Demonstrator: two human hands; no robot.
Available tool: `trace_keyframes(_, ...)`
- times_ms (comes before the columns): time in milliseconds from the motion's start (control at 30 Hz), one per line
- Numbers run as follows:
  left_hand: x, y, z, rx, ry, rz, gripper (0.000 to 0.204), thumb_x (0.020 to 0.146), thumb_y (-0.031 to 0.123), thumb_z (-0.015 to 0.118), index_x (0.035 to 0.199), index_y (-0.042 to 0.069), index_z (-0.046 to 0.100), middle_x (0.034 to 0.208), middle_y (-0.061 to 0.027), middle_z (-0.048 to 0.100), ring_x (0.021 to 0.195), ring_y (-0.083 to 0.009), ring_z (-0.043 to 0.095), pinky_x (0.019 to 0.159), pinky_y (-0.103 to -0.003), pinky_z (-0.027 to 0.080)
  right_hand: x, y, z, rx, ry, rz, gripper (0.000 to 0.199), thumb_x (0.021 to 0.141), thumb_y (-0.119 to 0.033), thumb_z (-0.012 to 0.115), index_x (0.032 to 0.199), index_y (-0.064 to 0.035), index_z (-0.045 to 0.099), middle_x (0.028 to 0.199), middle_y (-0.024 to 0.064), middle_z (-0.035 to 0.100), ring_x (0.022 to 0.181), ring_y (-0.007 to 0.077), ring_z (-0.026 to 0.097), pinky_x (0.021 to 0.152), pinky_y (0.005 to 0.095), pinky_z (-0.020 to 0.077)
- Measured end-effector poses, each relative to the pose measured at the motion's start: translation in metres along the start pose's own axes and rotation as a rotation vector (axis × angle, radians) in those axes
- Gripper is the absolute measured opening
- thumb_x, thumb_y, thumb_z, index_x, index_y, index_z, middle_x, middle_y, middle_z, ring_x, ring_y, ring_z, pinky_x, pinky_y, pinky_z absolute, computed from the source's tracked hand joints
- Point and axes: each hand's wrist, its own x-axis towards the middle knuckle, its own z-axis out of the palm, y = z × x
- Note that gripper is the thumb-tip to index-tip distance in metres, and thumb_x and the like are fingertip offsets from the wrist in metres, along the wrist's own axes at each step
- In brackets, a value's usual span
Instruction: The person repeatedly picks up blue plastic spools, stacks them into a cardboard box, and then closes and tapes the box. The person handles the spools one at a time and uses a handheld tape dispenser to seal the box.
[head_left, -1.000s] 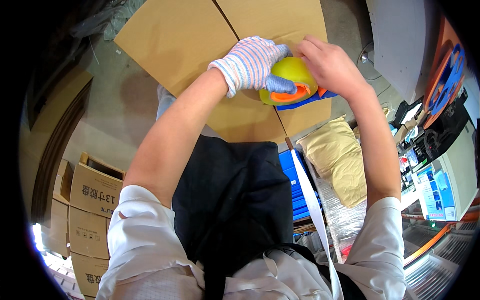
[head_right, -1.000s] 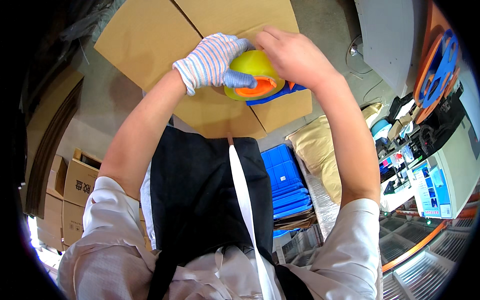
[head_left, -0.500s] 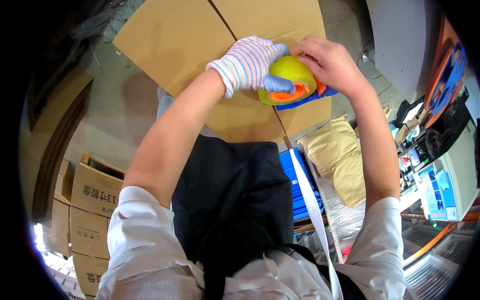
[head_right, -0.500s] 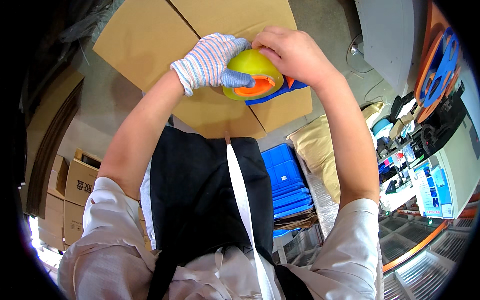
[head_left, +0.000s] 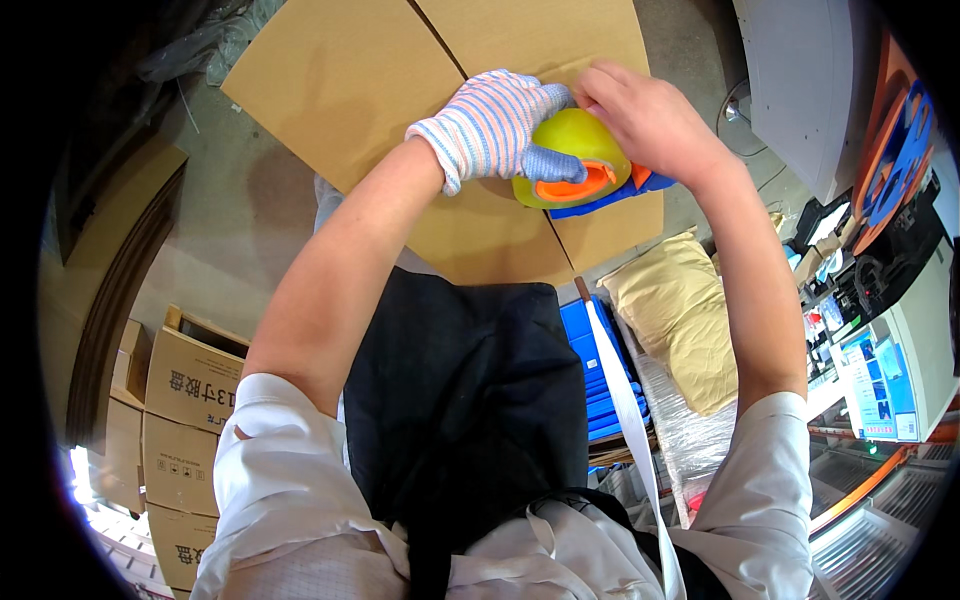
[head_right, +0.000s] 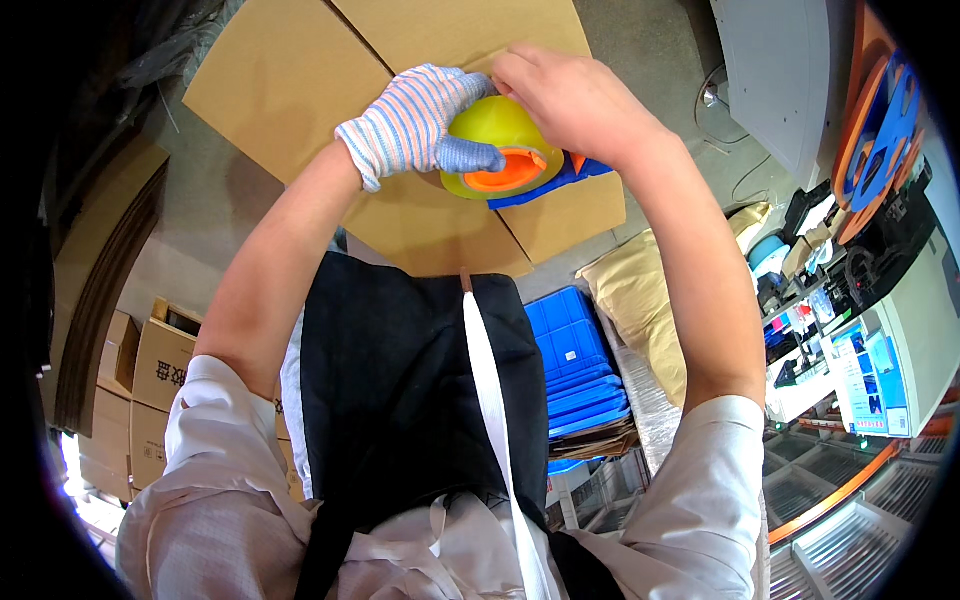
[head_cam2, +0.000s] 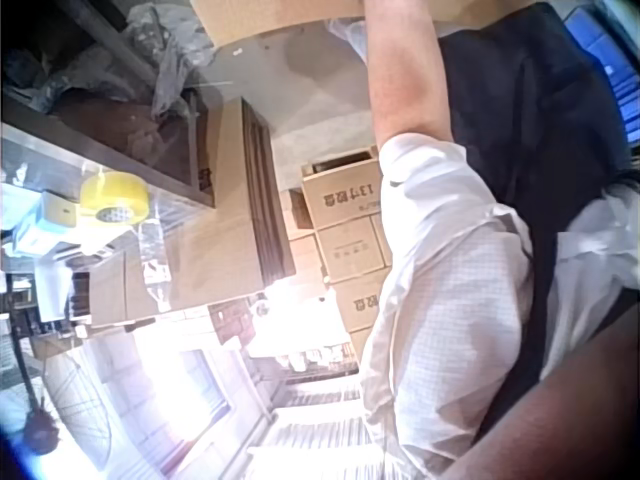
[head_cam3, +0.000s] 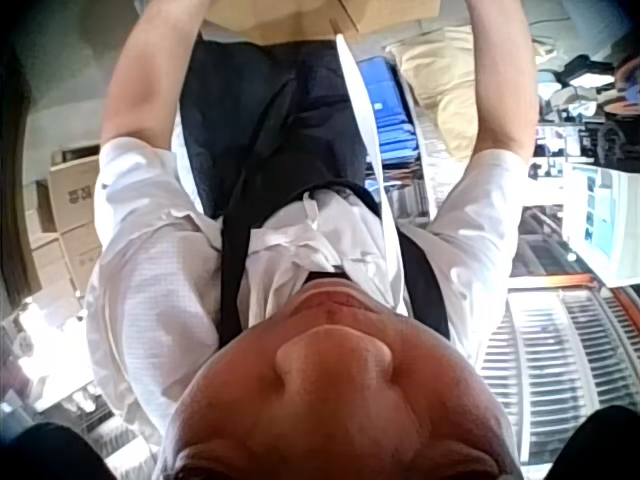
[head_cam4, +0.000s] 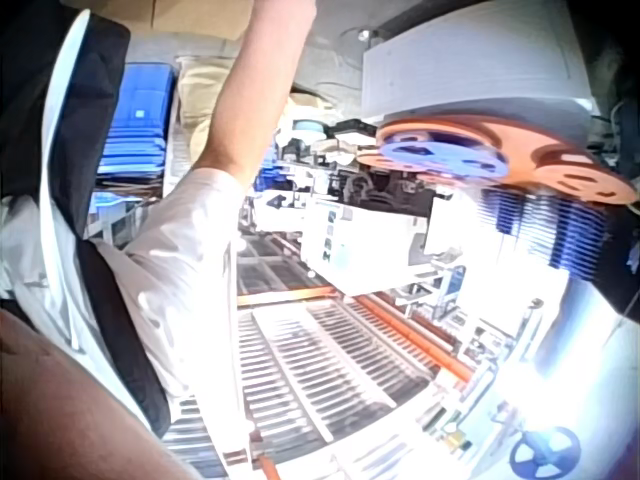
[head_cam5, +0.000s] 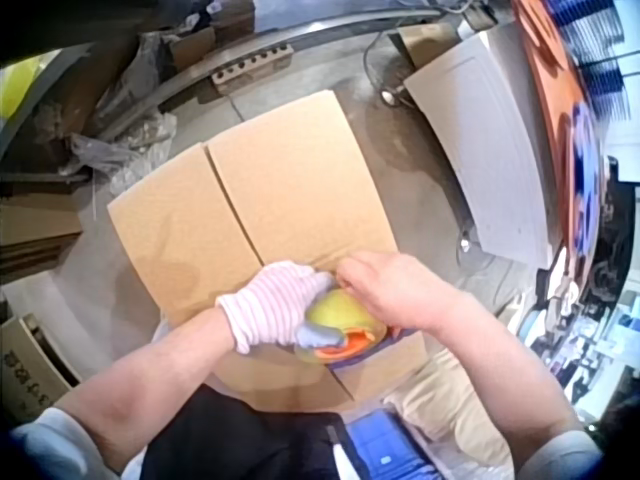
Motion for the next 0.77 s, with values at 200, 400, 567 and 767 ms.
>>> trace_keyframes(200,-0.005,0.0,0.001,-0.018,0.026,0.013,0.07,0.067,0.056,0.072,0.111,0.001,0.062,0.097,-0.0205,0.067,0.092,-0.0369,0.064,0.082,-0.04,0.052,-0.029,0.008,-0.014,0.322,0.122,0.035,0.009,0.087,-0.005,0.053,0.095,-0.0047,0.052,0.091,0.0114,0.055,0.082,0.0316,0.058,0.072,0.038,0.0485)
trace_keyframes(400,0.002,0.003,0.0,-0.022,-0.014,-0.008,0.069,0.068,0.055,0.072,0.112,0.002,0.062,0.098,-0.0204,0.067,0.093,-0.0364,0.064,0.084,-0.04,0.052,-0.028,0.02,-0.002,0.259,0.12,0.094,0.023,0.089,-0.009,0.054,0.111,-0.0072,0.06,0.102,0.0097,0.061,0.094,0.0296,0.061,0.081,0.0355,0.0495)
trace_keyframes(567,-0.003,-0.002,-0.003,-0.056,-0.012,0.02,0.068,0.069,0.054,0.073,0.112,0.002,0.063,0.098,-0.0203,0.067,0.093,-0.0369,0.064,0.083,-0.04,0.051,-0.018,0.01,0.011,0.471,0.043,0.204,0.017,0.088,-0.011,0.059,0.102,-0.0048,0.065,0.09,0.01,0.065,0.083,0.0241,0.064,0.076,0.0331,0.0515)
trace_keyframes(767,-0.009,0.0,-0.005,-0.032,-0.029,0.052,0.071,0.071,0.056,0.072,0.116,0.003,0.062,0.104,-0.0211,0.066,0.095,-0.0378,0.063,0.087,-0.04,0.051,-0.037,0.002,0.014,0.685,0.043,0.342,0.017,0.086,-0.011,0.064,0.101,-0.0031,0.066,0.092,0.0102,0.068,0.081,0.0196,0.066,0.075,0.0308,0.0524)
